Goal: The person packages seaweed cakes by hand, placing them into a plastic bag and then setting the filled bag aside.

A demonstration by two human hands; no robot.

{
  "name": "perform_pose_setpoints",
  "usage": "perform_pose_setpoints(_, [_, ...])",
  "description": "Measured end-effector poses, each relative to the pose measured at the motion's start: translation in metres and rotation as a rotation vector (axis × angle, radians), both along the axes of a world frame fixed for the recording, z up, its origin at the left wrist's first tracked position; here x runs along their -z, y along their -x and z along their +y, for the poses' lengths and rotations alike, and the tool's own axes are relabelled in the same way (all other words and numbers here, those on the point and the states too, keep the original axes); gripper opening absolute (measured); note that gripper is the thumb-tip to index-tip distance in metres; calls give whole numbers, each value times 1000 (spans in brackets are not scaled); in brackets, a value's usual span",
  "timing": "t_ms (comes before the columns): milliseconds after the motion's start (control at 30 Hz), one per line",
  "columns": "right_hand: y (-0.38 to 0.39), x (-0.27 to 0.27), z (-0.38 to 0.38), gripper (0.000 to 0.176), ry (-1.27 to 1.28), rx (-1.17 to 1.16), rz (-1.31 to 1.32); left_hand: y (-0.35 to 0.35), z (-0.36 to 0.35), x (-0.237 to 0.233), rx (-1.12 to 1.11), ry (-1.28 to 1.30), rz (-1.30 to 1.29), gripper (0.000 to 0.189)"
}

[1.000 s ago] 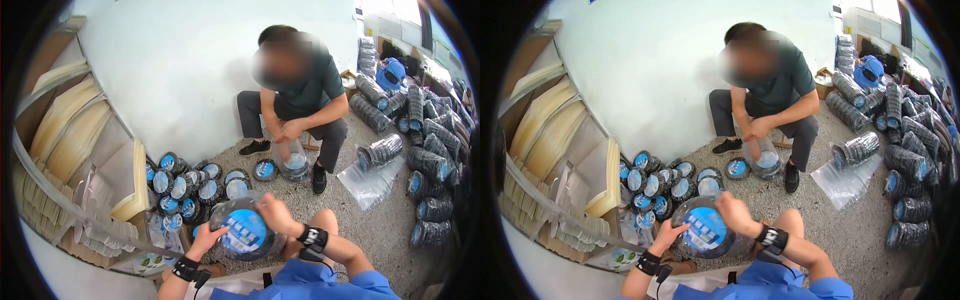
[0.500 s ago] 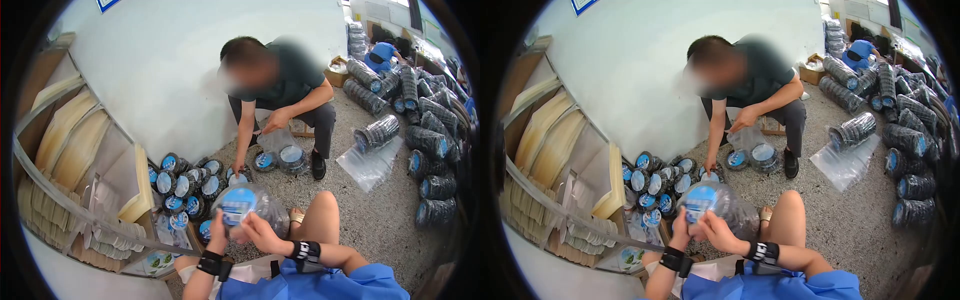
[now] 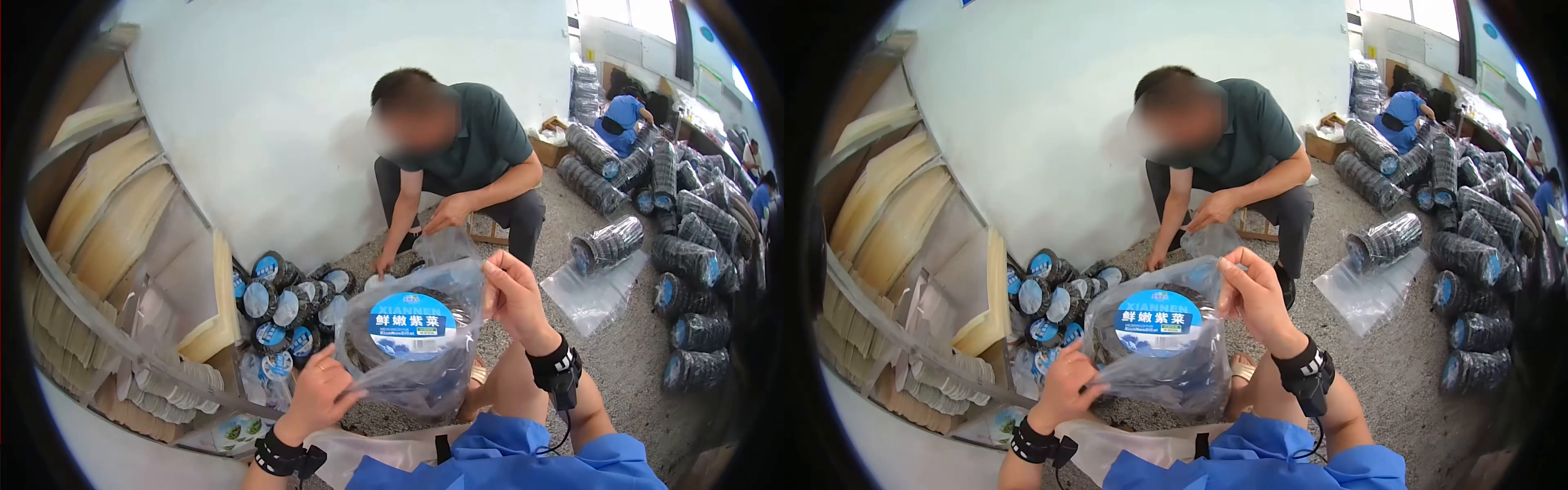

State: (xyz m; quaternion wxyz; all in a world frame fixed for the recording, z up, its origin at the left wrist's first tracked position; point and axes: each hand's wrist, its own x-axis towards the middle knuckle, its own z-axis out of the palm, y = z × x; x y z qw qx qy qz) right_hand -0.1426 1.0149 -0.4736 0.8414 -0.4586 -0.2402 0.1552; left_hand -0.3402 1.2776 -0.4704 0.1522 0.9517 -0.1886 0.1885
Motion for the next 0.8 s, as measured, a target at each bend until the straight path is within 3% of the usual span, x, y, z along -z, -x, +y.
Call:
perform_pose_setpoints(100, [4, 30, -2, 14, 236, -119, 75, 12, -4, 25, 78, -8, 46, 25])
perform_pose_setpoints(267, [33, 5, -11, 14, 348, -73, -13, 31, -9, 12, 170, -53, 92, 26])
perform_pose_setpoints(333, [50, -12, 3, 24, 515, -75, -469, 31, -14, 10, 216, -1, 79, 24])
perform_pose_setpoints(400, [78, -2, 38, 41, 793, -219, -1200, 31, -25, 17, 377, -10, 39, 19])
perform_pose_setpoints(433, [92, 25, 61, 48, 912, -347, -1246, 31, -31, 18, 414, 24, 73, 16])
perform_pose_setpoints(467, [102, 61, 77, 56, 1028, -478, -1282, 35, -36, 16, 421, 30, 90, 16])
perform_pose_setpoints(533, [112, 105, 85, 58, 1088, -492, -1239, 44, -39, 7, 378, -67, 25, 11])
perform_pose_setpoints(600, [103, 128, 89, 61, 1154, -522, -1212, 58, -38, 21, 399, -39, -34, 22])
perform_pose_setpoints(667, [91, 136, 90, 66, 955, -536, -1159, 74, -40, 14, 370, -28, -96, 29])
perform_pose_setpoints(700, [87, 133, 87, 66, 997, -594, -1096, 94, -30, 18, 448, 16, 73, 17])
perform_pose_setpoints(733, [86, 134, 88, 66, 990, -572, -1077, 90, -27, 16, 469, 2, 88, 17])
perform_pose_setpoints(800, [85, 138, 84, 56, 902, -484, -1091, 81, -28, 22, 384, 99, -107, 30])
